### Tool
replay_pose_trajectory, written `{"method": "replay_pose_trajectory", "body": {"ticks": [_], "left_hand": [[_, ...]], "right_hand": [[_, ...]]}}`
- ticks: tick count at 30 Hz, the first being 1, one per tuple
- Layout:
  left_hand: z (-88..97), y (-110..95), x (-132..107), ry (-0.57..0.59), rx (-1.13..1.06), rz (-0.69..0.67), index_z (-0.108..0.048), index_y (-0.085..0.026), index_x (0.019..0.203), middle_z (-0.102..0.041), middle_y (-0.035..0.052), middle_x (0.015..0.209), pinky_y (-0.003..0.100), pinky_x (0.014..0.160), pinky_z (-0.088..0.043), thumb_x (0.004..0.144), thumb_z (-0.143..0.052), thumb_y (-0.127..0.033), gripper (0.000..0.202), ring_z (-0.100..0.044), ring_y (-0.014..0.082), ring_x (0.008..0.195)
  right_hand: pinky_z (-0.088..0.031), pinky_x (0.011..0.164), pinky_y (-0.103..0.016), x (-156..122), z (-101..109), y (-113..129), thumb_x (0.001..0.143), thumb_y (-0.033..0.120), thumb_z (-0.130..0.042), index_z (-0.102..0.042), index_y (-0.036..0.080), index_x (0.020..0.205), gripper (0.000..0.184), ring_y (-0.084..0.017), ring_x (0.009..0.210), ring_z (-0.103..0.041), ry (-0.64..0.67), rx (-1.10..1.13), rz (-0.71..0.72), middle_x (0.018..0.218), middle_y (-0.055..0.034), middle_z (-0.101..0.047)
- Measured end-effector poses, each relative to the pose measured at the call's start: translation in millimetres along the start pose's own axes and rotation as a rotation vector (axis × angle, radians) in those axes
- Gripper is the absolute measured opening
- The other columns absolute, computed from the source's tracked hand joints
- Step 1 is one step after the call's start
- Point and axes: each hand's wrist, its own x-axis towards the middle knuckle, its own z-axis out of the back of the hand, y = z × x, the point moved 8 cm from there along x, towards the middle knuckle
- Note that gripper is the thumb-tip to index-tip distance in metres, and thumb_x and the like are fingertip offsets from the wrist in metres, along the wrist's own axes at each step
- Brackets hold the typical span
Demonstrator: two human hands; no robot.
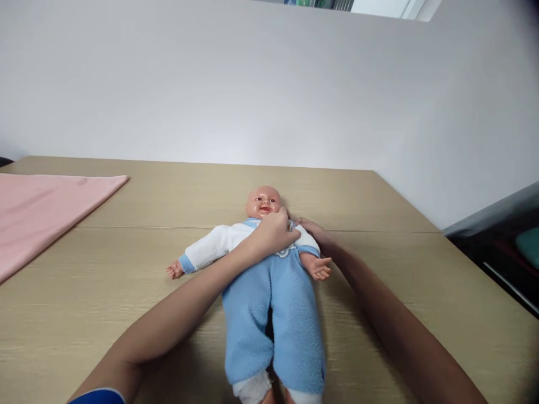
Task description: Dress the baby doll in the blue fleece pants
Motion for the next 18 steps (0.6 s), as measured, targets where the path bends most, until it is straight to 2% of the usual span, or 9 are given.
{"method": "replay_pose_trajectory", "body": {"ticks": [2, 4, 5, 7, 9, 11, 13, 16, 18], "left_hand": [[-1.1, 0, 0, 0.003, -0.009, -0.010, -0.063, -0.012, 0.118, -0.082, 0.0171, 0.105, 0.037, 0.077, -0.052, 0.096, -0.065, -0.025, 0.026, -0.078, 0.0315, 0.096], [-2.3, 1, 0, 0.014, -0.009, -0.030, -0.063, -0.012, 0.121, -0.082, 0.0153, 0.102, 0.036, 0.075, -0.051, 0.096, -0.066, -0.026, 0.029, -0.078, 0.0312, 0.095], [-2.3, 1, 0, 0.018, -0.003, -0.041, -0.063, -0.013, 0.122, -0.082, 0.0144, 0.101, 0.035, 0.075, -0.051, 0.096, -0.067, -0.025, 0.029, -0.078, 0.0310, 0.094], [-0.8, 1, 0, 0.019, 0.015, -0.060, -0.065, -0.014, 0.119, -0.082, 0.0132, 0.100, 0.034, 0.075, -0.050, 0.094, -0.065, -0.020, 0.026, -0.078, 0.0299, 0.094], [2.0, 1, 0, 0.015, 0.032, -0.067, -0.067, -0.014, 0.116, -0.082, 0.0126, 0.101, 0.034, 0.075, -0.049, 0.093, -0.063, -0.014, 0.024, -0.078, 0.0286, 0.094], [4.8, 2, 0, 0.008, 0.043, -0.066, -0.068, -0.014, 0.115, -0.082, 0.0121, 0.099, 0.033, 0.075, -0.049, 0.092, -0.062, -0.014, 0.024, -0.078, 0.0277, 0.092], [6.6, 2, 0, 0.000, 0.056, -0.063, -0.069, -0.015, 0.116, -0.083, 0.0112, 0.097, 0.033, 0.075, -0.050, 0.092, -0.063, -0.015, 0.024, -0.078, 0.0268, 0.091], [7.8, 3, -1, -0.017, 0.081, -0.051, -0.071, -0.016, 0.116, -0.084, 0.0105, 0.098, 0.033, 0.076, -0.051, 0.093, -0.065, -0.019, 0.024, -0.079, 0.0276, 0.093], [7.8, 4, -1, -0.023, 0.104, -0.037, -0.074, -0.015, 0.112, -0.084, 0.0126, 0.100, 0.034, 0.077, -0.052, 0.096, -0.066, -0.023, 0.020, -0.080, 0.0302, 0.097]], "right_hand": [[-0.062, 0.076, -0.037, -8, 4, 6, 0.097, 0.057, -0.071, -0.075, 0.023, 0.097, 0.035, -0.025, 0.091, -0.074, 0.046, 0.012, -0.029, 0.093, -0.0042, -0.079], [-0.063, 0.078, -0.036, -20, 11, 15, 0.090, 0.055, -0.079, -0.075, 0.025, 0.110, 0.036, -0.028, 0.099, -0.075, 0.106, 0.008, -0.074, 0.103, -0.0053, -0.082], [-0.063, 0.077, -0.035, -27, 16, 19, 0.087, 0.052, -0.083, -0.072, 0.027, 0.123, 0.045, -0.028, 0.100, -0.076, 0.151, -0.004, -0.107, 0.111, -0.0063, -0.082], [-0.062, 0.069, -0.032, -45, 19, 27, 0.085, 0.047, -0.087, -0.057, 0.030, 0.149, 0.072, -0.026, 0.097, -0.076, 0.329, -0.057, -0.206, 0.129, -0.0086, -0.079], [-0.059, 0.063, -0.029, -62, 24, 36, 0.082, 0.037, -0.086, -0.052, 0.027, 0.151, 0.078, -0.023, 0.089, -0.075, 0.478, -0.153, -0.247, 0.125, -0.0084, -0.079], [-0.054, 0.060, -0.028, -68, 34, 44, 0.081, 0.028, -0.081, -0.059, 0.024, 0.141, 0.064, -0.022, 0.079, -0.073, 0.480, -0.308, -0.237, 0.106, -0.0048, -0.080], [-0.051, 0.062, -0.029, -65, 41, 51, 0.083, 0.023, -0.073, -0.065, 0.024, 0.128, 0.046, -0.023, 0.072, -0.070, 0.384, -0.512, -0.175, 0.090, -0.0026, -0.077], [-0.052, 0.080, -0.035, -57, 34, 57, 0.087, 0.018, -0.061, -0.067, 0.022, 0.111, 0.026, -0.028, 0.089, -0.071, 0.277, -0.707, -0.046, 0.095, -0.0077, -0.076], [-0.051, 0.093, -0.039, -53, 23, 54, 0.091, 0.017, -0.053, -0.066, 0.021, 0.103, 0.018, -0.031, 0.103, -0.069, 0.251, -0.712, -0.012, 0.105, -0.0123, -0.075]]}}
